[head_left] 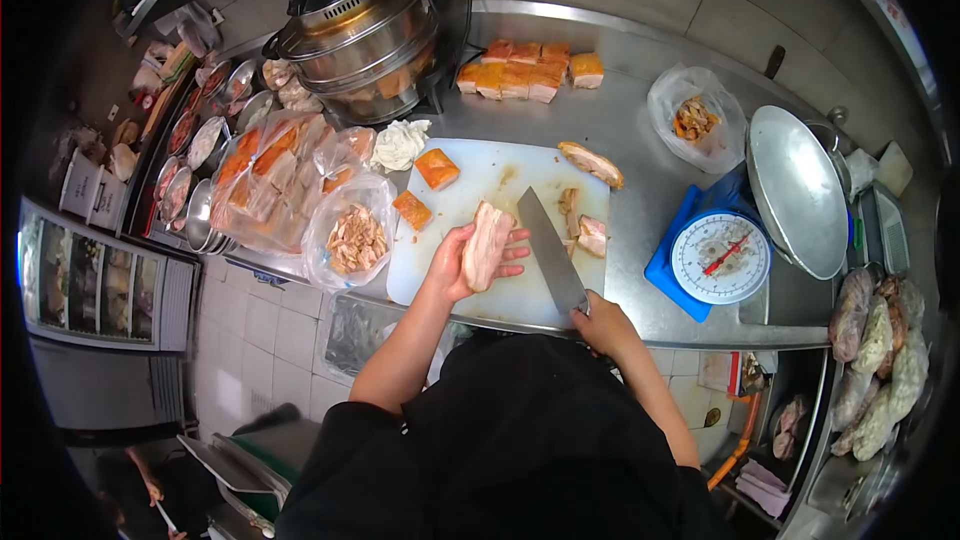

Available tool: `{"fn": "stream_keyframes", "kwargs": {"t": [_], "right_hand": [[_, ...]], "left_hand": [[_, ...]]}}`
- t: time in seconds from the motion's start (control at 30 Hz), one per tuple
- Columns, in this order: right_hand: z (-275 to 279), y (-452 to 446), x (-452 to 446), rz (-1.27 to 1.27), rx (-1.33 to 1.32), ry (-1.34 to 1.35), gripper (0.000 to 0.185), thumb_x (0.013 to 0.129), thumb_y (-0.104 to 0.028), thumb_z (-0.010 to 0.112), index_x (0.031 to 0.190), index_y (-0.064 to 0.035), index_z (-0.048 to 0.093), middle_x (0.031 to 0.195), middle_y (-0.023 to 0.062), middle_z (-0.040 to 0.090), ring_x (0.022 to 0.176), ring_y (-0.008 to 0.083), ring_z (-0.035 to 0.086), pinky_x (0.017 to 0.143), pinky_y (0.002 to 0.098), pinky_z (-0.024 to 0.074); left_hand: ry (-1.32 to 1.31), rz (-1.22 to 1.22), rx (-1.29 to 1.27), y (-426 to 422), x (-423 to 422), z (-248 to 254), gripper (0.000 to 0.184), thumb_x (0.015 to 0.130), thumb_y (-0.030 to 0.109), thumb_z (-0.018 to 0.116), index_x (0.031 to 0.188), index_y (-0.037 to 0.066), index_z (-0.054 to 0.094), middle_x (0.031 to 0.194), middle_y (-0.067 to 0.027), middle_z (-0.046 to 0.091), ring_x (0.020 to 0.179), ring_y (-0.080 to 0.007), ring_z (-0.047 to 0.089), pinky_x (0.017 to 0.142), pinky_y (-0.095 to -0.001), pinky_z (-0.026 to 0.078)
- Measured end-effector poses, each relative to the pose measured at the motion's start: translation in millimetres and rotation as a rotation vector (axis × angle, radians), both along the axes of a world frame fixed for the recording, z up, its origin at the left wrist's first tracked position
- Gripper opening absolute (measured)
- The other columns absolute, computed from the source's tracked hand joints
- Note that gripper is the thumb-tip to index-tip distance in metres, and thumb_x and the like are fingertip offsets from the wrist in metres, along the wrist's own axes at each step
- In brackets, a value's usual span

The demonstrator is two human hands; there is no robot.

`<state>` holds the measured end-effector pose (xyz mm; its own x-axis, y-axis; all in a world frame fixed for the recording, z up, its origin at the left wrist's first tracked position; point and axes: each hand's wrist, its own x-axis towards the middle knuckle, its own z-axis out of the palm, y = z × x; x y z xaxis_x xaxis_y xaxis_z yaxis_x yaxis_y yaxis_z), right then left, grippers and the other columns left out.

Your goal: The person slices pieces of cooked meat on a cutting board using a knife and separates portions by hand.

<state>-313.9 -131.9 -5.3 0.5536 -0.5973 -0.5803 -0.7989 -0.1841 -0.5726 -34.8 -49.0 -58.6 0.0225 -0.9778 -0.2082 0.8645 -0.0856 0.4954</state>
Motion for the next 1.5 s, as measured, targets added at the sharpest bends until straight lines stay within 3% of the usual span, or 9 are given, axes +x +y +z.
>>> {"fn": "stream_keyframes", "kwargs": {"t": [0.3, 0.47, 0.7, 0.97, 1.1, 1.17, 1.3, 1.37, 1.5], "right_hand": [[-12, -1, -4, 0.053, -0.119, 0.002, 0.045, 0.100, -0.030, 0.054, 0.132, 0.0014, 0.056, 0.074, 0.0209, 0.072, 0.054, 0.0306, 0.069, 0.069, 0.0446, 0.0586], [-7, -2, -3, 0.074, -0.129, 0.034, 0.045, 0.100, -0.030, 0.055, 0.131, 0.0012, 0.056, 0.074, 0.0206, 0.072, 0.056, 0.0308, 0.070, 0.069, 0.0447, 0.0590], [-4, 0, -1, 0.069, -0.147, 0.056, 0.045, 0.100, -0.030, 0.055, 0.131, 0.0018, 0.055, 0.074, 0.0203, 0.072, 0.056, 0.0312, 0.070, 0.070, 0.0449, 0.0588], [-1, 2, 0, 0.068, -0.164, 0.037, 0.046, 0.100, -0.029, 0.054, 0.131, 0.0039, 0.055, 0.074, 0.0223, 0.071, 0.057, 0.0325, 0.070, 0.073, 0.0461, 0.0584], [-3, 3, -1, 0.071, -0.179, 0.021, 0.046, 0.100, -0.030, 0.053, 0.131, 0.0039, 0.055, 0.074, 0.0224, 0.071, 0.057, 0.0323, 0.070, 0.073, 0.0461, 0.0585], [6, 3, 3, 0.006, -0.064, 0.079, 0.056, 0.097, -0.036, 0.060, 0.137, 0.0035, 0.055, 0.114, 0.0343, 0.069, 0.109, 0.0477, 0.067, 0.098, 0.0513, 0.0522], [2, 3, 2, 0.018, -0.069, 0.076, 0.054, 0.097, -0.035, 0.060, 0.134, 0.0035, 0.057, 0.112, 0.0343, 0.069, 0.108, 0.0481, 0.067, 0.096, 0.0518, 0.0526], [-1, 4, 0, 0.011, -0.096, 0.060, 0.052, 0.097, -0.035, 0.061, 0.132, 0.0034, 0.058, 0.111, 0.0341, 0.069, 0.107, 0.0483, 0.067, 0.095, 0.0522, 0.0528], [-10, 3, -1, 0.034, -0.144, 0.064, 0.051, 0.097, -0.034, 0.061, 0.132, 0.0030, 0.058, 0.111, 0.0340, 0.069, 0.107, 0.0482, 0.067, 0.095, 0.0525, 0.0526]], "left_hand": [[0.159, -0.302, -0.280, -9, 7, -1, 0.084, 0.083, 0.039, 0.069, 0.148, -0.006, 0.042, 0.147, -0.0325, 0.050, 0.115, -0.0444, 0.067, 0.090, -0.0573, 0.059], [-0.276, -0.225, -0.215, -3, 10, 20, 0.071, 0.077, 0.023, 0.079, 0.136, -0.004, 0.052, 0.136, -0.0300, 0.060, 0.117, -0.0401, 0.067, 0.097, -0.0489, 0.057], [-0.433, -0.196, -0.272, 2, 13, 29, 0.064, 0.077, 0.022, 0.082, 0.132, -0.002, 0.058, 0.137, -0.0247, 0.062, 0.123, -0.0368, 0.065, 0.105, -0.0472, 0.052], [-0.674, -0.267, -0.359, 2, 13, 41, 0.061, 0.082, 0.001, 0.071, 0.142, 0.000, 0.057, 0.144, -0.0118, 0.060, 0.133, -0.0214, 0.057, 0.115, -0.0365, 0.042], [-0.708, -0.264, -0.367, 2, 11, 34, 0.060, 0.085, 0.002, 0.071, 0.142, 0.000, 0.056, 0.145, -0.0114, 0.060, 0.134, -0.0209, 0.056, 0.115, -0.0363, 0.042], [-0.559, -0.184, -0.192, 1, 8, 18, 0.053, 0.094, 0.009, 0.067, 0.143, -0.001, 0.053, 0.143, -0.0142, 0.061, 0.130, -0.0239, 0.060, 0.112, -0.0390, 0.046], [-0.305, -0.178, 0.031, -7, 6, 10, 0.048, 0.105, 0.024, 0.055, 0.145, -0.002, 0.048, 0.139, -0.0184, 0.063, 0.124, -0.0304, 0.065, 0.105, -0.0437, 0.052], [-0.173, -0.127, 0.212, -10, 4, 0, 0.054, 0.109, 0.034, 0.044, 0.148, -0.002, 0.044, 0.139, -0.0241, 0.061, 0.125, -0.0406, 0.063, 0.099, -0.0567, 0.056], [-0.117, -0.117, 0.245, -7, 1, 0, 0.056, 0.109, 0.038, 0.039, 0.150, 0.000, 0.042, 0.140, -0.0261, 0.059, 0.126, -0.0429, 0.062, 0.097, -0.0583, 0.056]]}}
